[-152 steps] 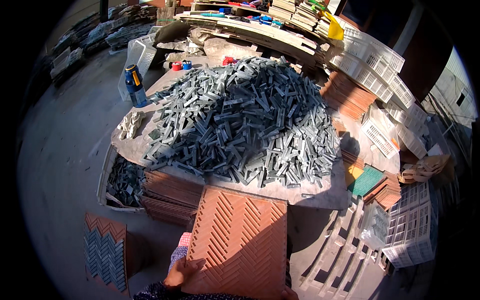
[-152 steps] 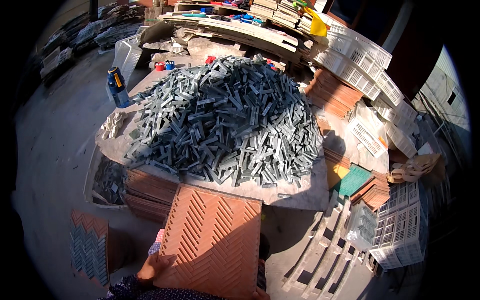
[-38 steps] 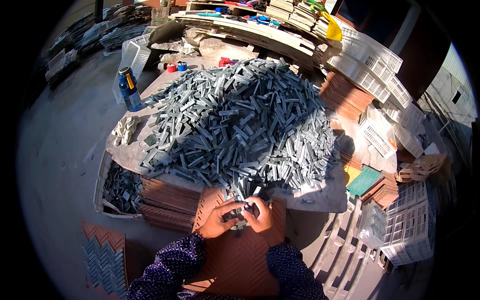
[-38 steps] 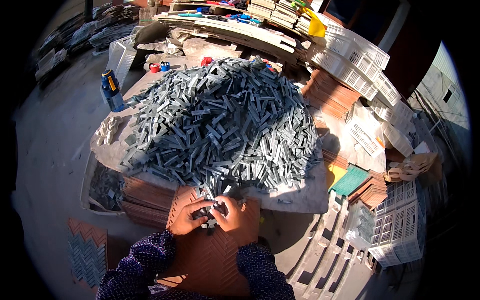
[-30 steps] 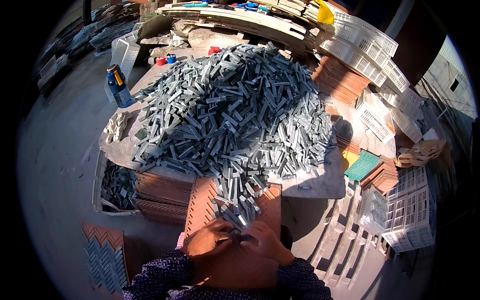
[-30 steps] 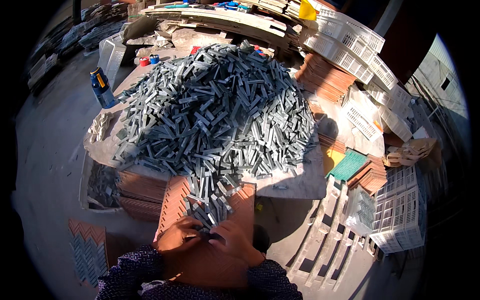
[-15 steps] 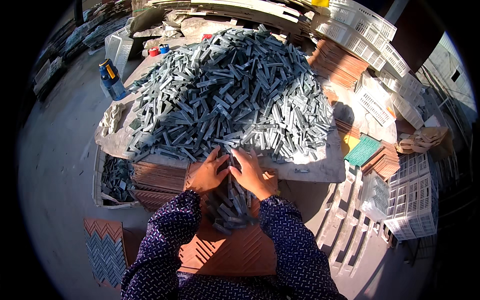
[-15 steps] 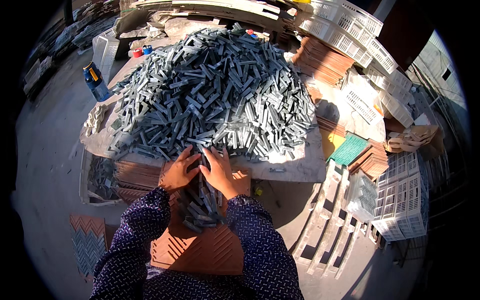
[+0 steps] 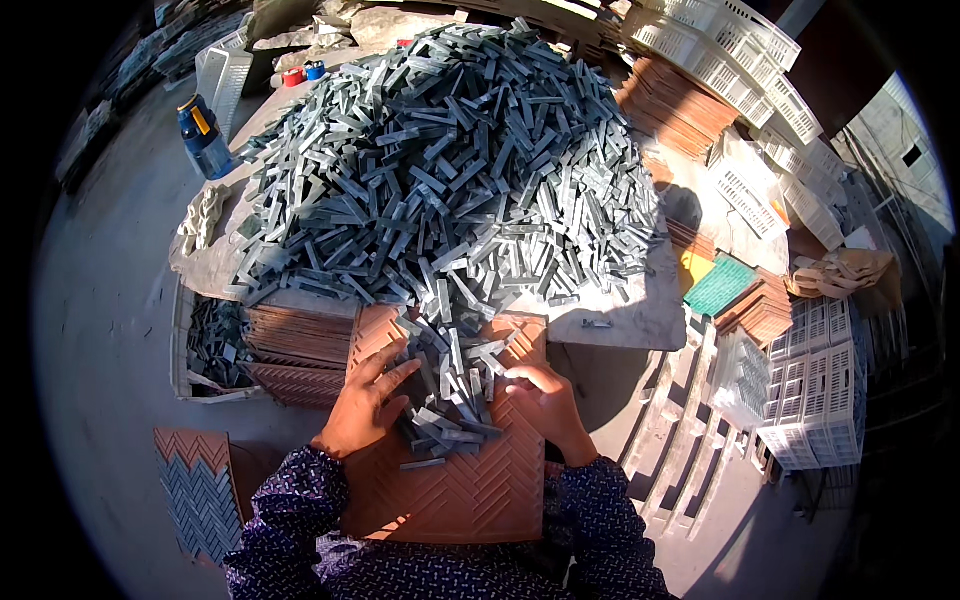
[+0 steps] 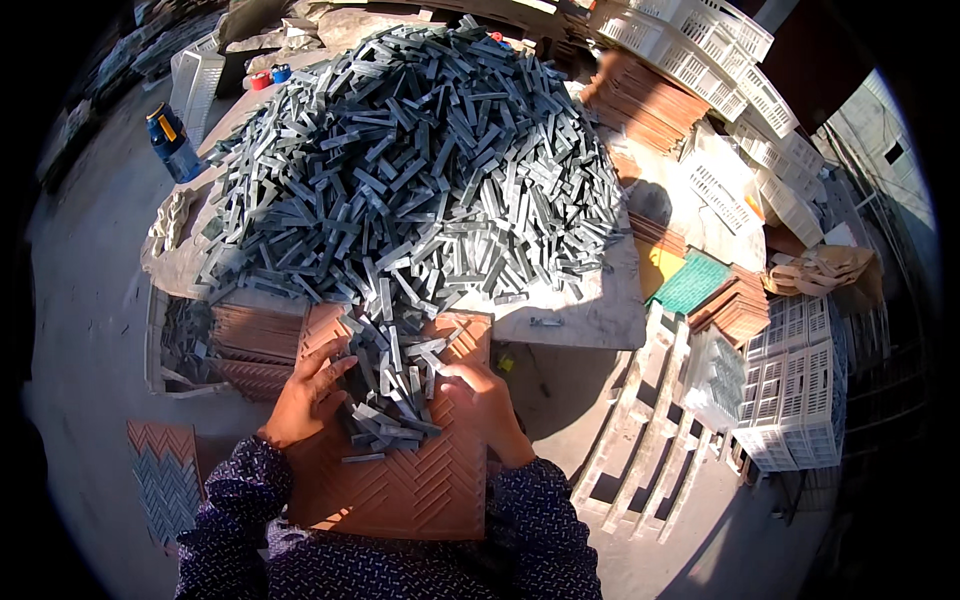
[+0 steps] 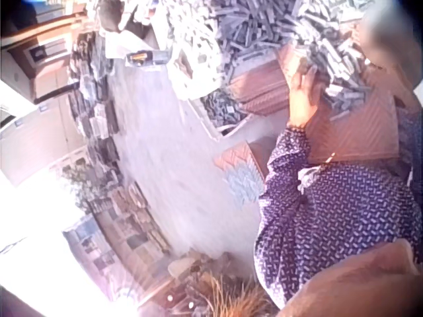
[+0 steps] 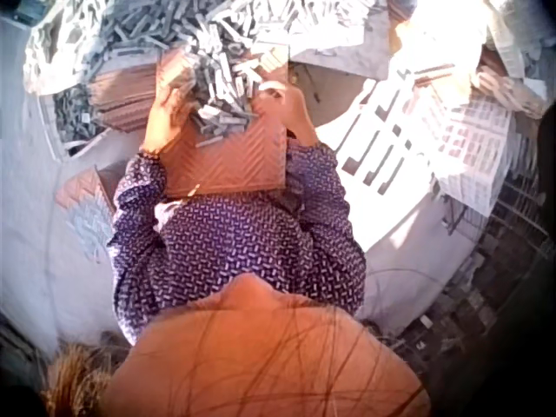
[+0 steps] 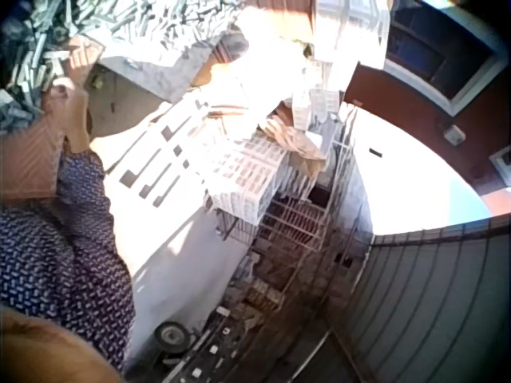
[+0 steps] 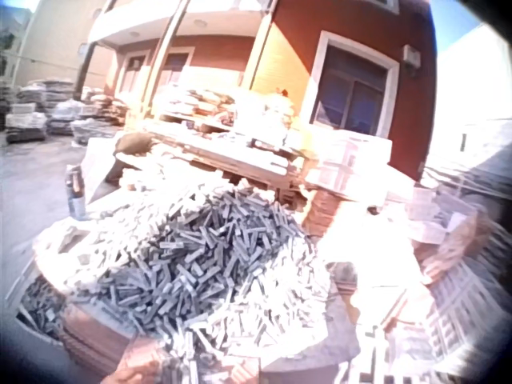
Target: The person assembles small rectangular tiles into a herringbone pattern on a square board. They pick tiles from a large pile, place them one by one, and occasionally flip the board to continue the pattern.
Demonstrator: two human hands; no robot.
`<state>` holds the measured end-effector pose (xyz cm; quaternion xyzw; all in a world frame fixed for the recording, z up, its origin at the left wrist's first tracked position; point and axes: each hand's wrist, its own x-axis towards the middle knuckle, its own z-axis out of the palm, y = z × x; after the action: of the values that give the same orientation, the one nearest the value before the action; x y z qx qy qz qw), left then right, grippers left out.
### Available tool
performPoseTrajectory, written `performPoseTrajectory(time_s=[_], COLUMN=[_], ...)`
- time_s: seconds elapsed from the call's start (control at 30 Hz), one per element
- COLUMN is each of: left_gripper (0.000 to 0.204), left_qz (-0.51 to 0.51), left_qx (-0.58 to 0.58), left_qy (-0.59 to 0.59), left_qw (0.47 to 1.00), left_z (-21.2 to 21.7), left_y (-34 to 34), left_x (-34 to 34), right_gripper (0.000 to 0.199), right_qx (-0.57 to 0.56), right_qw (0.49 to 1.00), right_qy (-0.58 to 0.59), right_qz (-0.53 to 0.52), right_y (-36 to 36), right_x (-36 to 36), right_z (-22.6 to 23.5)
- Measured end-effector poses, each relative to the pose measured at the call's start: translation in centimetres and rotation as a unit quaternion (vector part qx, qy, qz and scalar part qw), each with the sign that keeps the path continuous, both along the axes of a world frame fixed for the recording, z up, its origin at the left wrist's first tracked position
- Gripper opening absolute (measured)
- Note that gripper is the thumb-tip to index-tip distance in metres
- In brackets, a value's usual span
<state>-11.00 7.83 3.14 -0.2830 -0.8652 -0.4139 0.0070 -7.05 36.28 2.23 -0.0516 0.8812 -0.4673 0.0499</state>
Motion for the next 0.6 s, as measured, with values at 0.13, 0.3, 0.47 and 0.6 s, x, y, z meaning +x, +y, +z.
performPoseTrajectory(time_s=[0.13, 0.3, 0.47, 0.6], left_gripper=[0.039, 0.03, 0.024, 0.022], left_qz=[0.042, 0.045, 0.061, 0.064], left_qx=[0.035, 0.033, 0.014, 0.016], left_qy=[-0.042, -0.05, -0.067, -0.06], left_qw=[0.998, 0.997, 0.996, 0.996], left_z=[-3.2, -2.2, -2.9, -2.4], left_y=[-2.9, -0.5, 0.2, -0.6], left_x=[4.2, 7.8, 8.0, 7.5], right_gripper=[0.031, 0.025, 0.026, 0.029], right_qx=[-0.007, 0.073, 0.041, 0.108], right_qw=[1.0, 0.988, 0.996, 0.989], right_qy=[0.027, 0.132, -0.015, 0.049], right_qz=[-0.014, -0.019, -0.08, -0.09], right_y=[-1.3, -2.9, -3.8, -2.4], right_x=[4.9, 6.0, 8.2, 10.6], right_z=[-1.7, -3.1, -1.0, -2.3])
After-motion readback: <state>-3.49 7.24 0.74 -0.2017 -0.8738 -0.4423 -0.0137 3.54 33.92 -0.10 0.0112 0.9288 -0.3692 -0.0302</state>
